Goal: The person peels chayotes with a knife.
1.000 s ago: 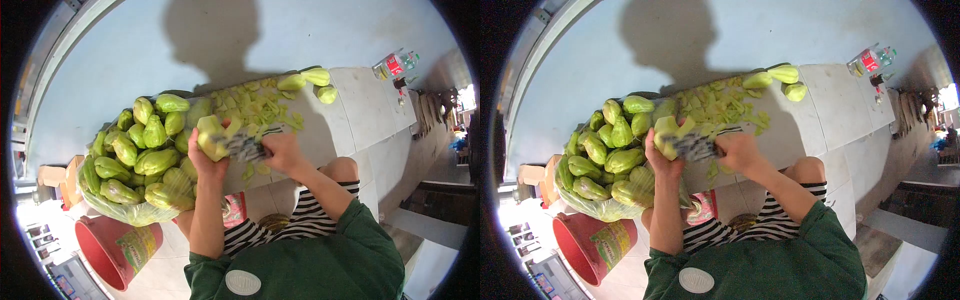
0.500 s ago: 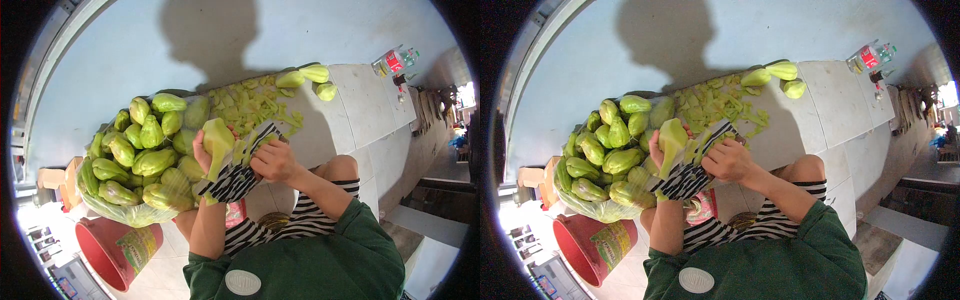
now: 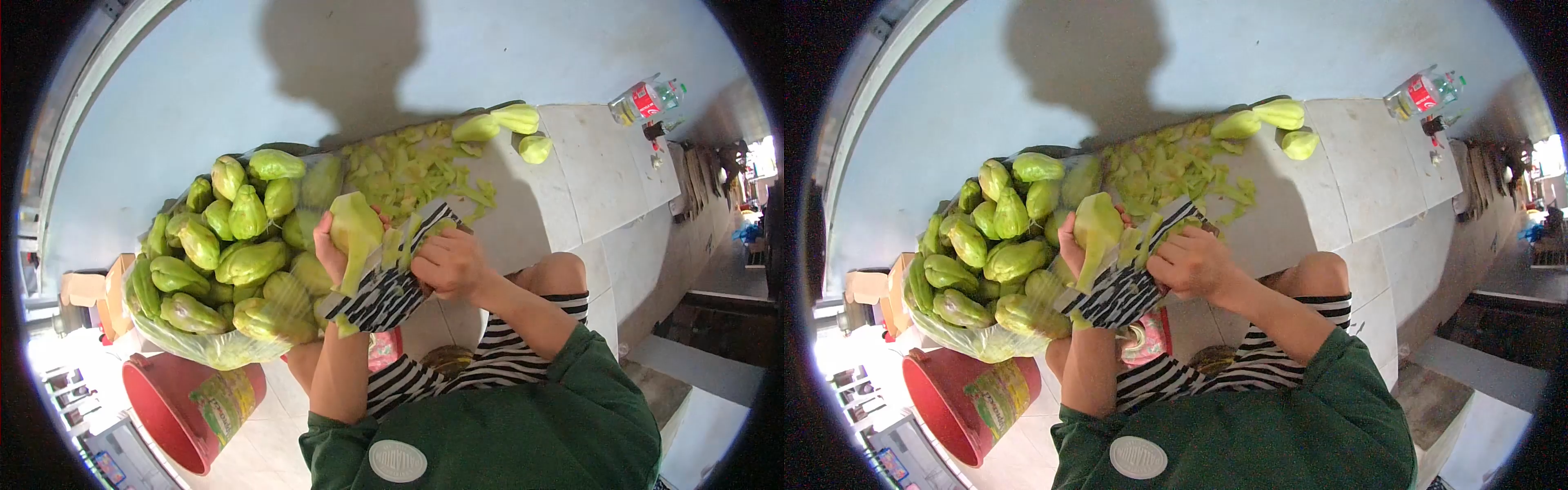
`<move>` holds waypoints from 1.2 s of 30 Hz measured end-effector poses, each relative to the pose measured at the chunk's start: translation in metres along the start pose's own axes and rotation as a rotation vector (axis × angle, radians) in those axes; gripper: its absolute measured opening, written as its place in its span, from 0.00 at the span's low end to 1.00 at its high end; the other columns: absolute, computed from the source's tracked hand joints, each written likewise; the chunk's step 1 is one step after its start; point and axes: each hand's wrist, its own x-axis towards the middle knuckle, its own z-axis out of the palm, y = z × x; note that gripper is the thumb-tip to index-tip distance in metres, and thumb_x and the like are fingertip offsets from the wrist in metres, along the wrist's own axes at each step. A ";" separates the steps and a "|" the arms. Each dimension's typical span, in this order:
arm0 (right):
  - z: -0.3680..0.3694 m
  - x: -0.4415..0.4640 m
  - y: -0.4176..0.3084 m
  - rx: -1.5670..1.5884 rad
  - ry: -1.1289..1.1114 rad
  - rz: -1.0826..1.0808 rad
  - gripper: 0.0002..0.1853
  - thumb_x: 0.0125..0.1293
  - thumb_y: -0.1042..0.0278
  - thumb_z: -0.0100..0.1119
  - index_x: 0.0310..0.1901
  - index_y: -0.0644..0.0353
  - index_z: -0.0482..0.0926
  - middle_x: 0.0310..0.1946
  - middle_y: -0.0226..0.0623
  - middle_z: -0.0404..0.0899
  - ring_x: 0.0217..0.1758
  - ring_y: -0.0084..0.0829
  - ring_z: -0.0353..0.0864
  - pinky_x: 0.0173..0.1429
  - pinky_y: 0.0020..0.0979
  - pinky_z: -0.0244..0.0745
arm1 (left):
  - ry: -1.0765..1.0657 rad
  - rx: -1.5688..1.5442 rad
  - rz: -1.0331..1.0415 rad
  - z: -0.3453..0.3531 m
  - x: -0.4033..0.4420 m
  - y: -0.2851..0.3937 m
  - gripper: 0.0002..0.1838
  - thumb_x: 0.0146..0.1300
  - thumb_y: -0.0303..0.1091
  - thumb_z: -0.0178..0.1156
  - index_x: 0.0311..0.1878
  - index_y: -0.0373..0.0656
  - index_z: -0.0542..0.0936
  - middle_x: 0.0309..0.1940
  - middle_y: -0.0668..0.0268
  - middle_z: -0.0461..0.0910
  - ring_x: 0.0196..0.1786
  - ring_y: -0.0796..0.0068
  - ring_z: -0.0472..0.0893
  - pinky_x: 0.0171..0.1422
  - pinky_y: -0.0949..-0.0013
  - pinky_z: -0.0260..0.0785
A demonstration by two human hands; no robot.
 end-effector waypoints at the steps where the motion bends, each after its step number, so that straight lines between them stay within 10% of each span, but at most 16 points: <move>1: 0.002 0.001 -0.001 0.014 0.037 -0.011 0.09 0.41 0.62 0.58 0.24 0.54 0.70 0.20 0.28 0.68 0.25 0.30 0.74 0.30 0.31 0.66 | 0.050 -0.012 -0.013 0.000 -0.001 -0.001 0.31 0.65 0.57 0.44 0.53 0.35 0.74 0.40 0.54 0.80 0.40 0.61 0.80 0.46 0.62 0.74; 36: 0.015 -0.008 0.025 0.158 0.045 0.365 0.14 0.37 0.66 0.64 0.22 0.57 0.67 0.18 0.37 0.68 0.22 0.44 0.72 0.27 0.41 0.64 | 0.272 0.020 0.080 0.029 -0.009 0.005 0.29 0.58 0.55 0.52 0.52 0.40 0.75 0.40 0.54 0.81 0.42 0.59 0.80 0.49 0.58 0.73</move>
